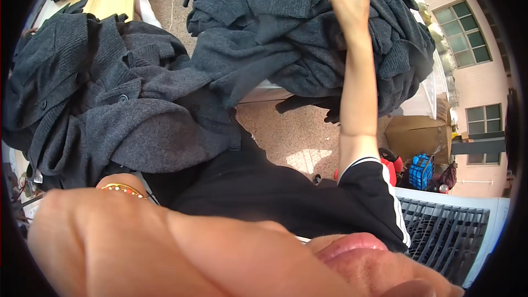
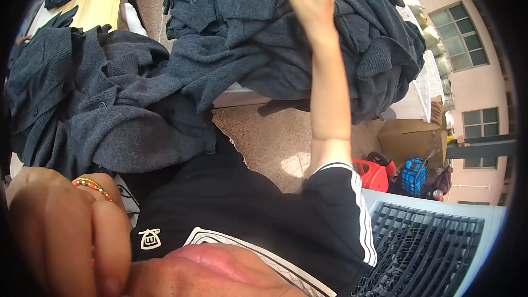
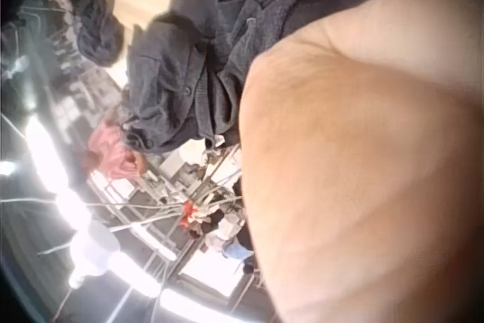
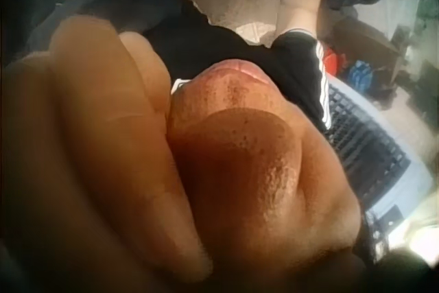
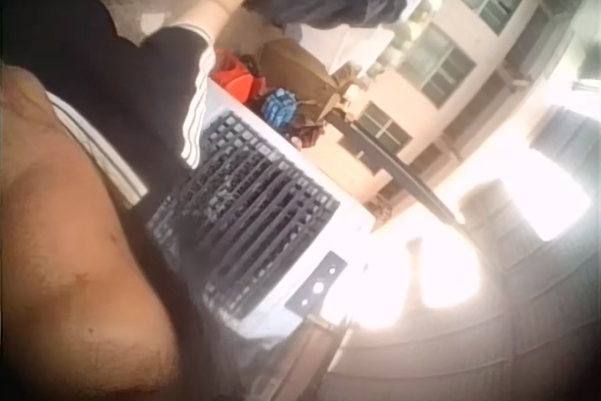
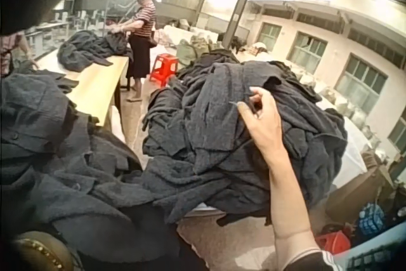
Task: The person trims loose threads from knit garments using thread clippers, cutting excess threads around buttons and seams.
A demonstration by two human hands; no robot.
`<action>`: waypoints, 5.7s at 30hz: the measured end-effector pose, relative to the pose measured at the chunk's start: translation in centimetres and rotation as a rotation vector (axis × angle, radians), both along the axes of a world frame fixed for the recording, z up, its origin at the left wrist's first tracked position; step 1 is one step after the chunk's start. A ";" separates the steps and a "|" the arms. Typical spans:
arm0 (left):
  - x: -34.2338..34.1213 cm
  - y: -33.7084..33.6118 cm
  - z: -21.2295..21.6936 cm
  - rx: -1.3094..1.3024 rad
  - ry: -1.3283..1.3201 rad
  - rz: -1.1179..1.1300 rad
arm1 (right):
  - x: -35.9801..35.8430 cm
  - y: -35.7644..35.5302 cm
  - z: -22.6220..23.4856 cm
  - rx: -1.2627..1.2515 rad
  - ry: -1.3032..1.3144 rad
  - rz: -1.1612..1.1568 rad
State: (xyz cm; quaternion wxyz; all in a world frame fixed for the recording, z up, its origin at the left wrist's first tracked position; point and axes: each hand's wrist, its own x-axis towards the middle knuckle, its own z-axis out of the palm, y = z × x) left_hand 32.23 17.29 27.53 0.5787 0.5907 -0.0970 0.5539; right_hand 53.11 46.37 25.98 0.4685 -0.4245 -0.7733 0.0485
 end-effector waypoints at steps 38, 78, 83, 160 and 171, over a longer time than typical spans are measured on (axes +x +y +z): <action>-1.1 24.3 -5.7 -0.567 0.852 0.824 | 6.6 -11.4 -4.3 -1.075 -0.037 1.453; 5.1 10.7 -9.0 0.157 1.173 0.237 | 11.3 33.5 12.6 -0.046 -0.178 -0.396; 4.7 10.3 -10.0 0.169 1.101 0.274 | 15.9 42.5 9.7 0.285 -0.482 -0.542; 2.6 15.0 -7.9 0.686 1.032 1.272 | 14.5 10.8 6.9 -0.430 0.251 -0.171; -7.7 19.1 0.2 0.555 0.696 1.543 | 16.1 -0.5 -0.3 -0.121 1.041 0.504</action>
